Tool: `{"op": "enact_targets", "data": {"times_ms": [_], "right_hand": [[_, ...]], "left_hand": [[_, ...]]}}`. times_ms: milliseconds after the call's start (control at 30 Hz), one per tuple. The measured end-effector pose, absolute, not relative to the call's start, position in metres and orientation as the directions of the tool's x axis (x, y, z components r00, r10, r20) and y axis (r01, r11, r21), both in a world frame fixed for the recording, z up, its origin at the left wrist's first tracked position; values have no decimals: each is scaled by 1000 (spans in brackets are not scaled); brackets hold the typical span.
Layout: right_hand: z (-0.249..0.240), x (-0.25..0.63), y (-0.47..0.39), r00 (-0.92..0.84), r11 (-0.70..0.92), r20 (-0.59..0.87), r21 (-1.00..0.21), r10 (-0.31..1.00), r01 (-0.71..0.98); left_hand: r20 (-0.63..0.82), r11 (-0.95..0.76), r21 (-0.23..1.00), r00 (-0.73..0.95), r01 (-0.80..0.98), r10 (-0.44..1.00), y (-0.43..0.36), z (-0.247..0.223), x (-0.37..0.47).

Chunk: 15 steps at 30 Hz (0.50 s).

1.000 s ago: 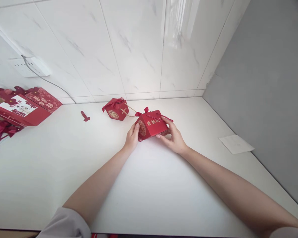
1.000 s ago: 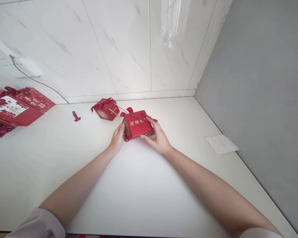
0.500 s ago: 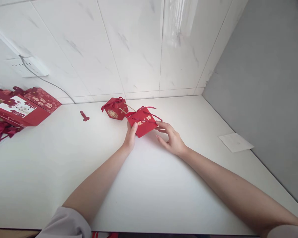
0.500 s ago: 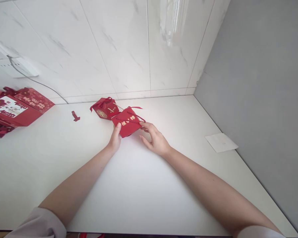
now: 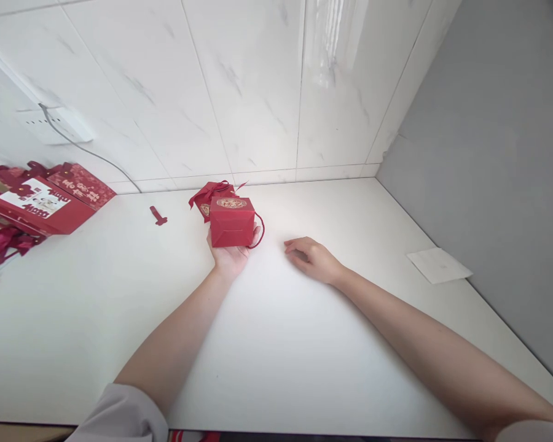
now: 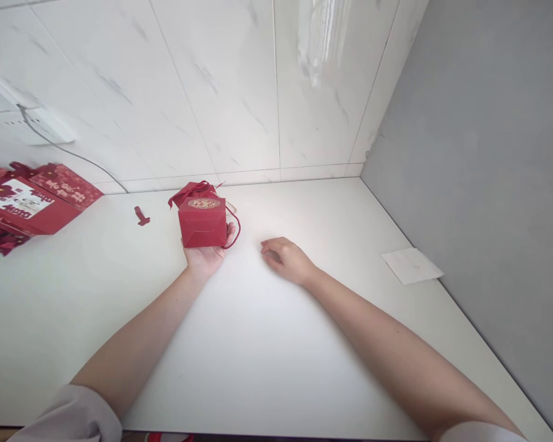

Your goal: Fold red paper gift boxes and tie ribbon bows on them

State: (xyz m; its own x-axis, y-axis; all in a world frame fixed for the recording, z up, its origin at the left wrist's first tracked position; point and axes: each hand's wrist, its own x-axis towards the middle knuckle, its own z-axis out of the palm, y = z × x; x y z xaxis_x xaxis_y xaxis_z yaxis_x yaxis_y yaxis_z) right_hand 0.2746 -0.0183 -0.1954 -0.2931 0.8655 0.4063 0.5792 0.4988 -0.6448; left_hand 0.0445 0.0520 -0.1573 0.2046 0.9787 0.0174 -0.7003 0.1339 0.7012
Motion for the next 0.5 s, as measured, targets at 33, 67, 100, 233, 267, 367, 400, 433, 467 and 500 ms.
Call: {"op": "enact_targets", "data": {"times_ms": [33, 67, 100, 233, 267, 367, 400, 433, 467, 500], "right_hand": [[-195, 275, -18, -306, 508, 408, -635, 860, 582], [-195, 274, -18, -321, 519, 409, -626, 854, 582], [-194, 274, -19, -336, 529, 410, -617, 848, 582], [-191, 274, -19, -371, 555, 413, -594, 832, 583], [-190, 274, -19, -374, 558, 414, -590, 830, 584], [-190, 275, -18, -382, 564, 416, -580, 825, 588], [-191, 275, -18, -384, 566, 416, -578, 824, 588], [-191, 275, -18, -386, 567, 416, -576, 823, 589], [-191, 275, -18, -387, 568, 416, -575, 823, 589], [-192, 275, -17, -388, 568, 415, -575, 823, 590]], "left_hand": [[17, 136, 698, 206, -703, 978, 52, -158, 44], [19, 135, 697, 207, -704, 978, 52, -159, 45], [24, 130, 698, 205, -704, 978, 52, -159, 45], [27, 127, 718, 210, -684, 977, 51, -158, 46], [26, 133, 724, 220, -676, 975, 50, -157, 46], [31, 155, 741, 264, -653, 964, 48, -152, 47], [27, 162, 748, 274, -643, 961, 47, -151, 47], [19, 169, 754, 279, -634, 960, 47, -149, 47], [9, 175, 757, 278, -630, 961, 47, -149, 47], [-1, 182, 755, 277, -629, 961, 47, -148, 47]]}}
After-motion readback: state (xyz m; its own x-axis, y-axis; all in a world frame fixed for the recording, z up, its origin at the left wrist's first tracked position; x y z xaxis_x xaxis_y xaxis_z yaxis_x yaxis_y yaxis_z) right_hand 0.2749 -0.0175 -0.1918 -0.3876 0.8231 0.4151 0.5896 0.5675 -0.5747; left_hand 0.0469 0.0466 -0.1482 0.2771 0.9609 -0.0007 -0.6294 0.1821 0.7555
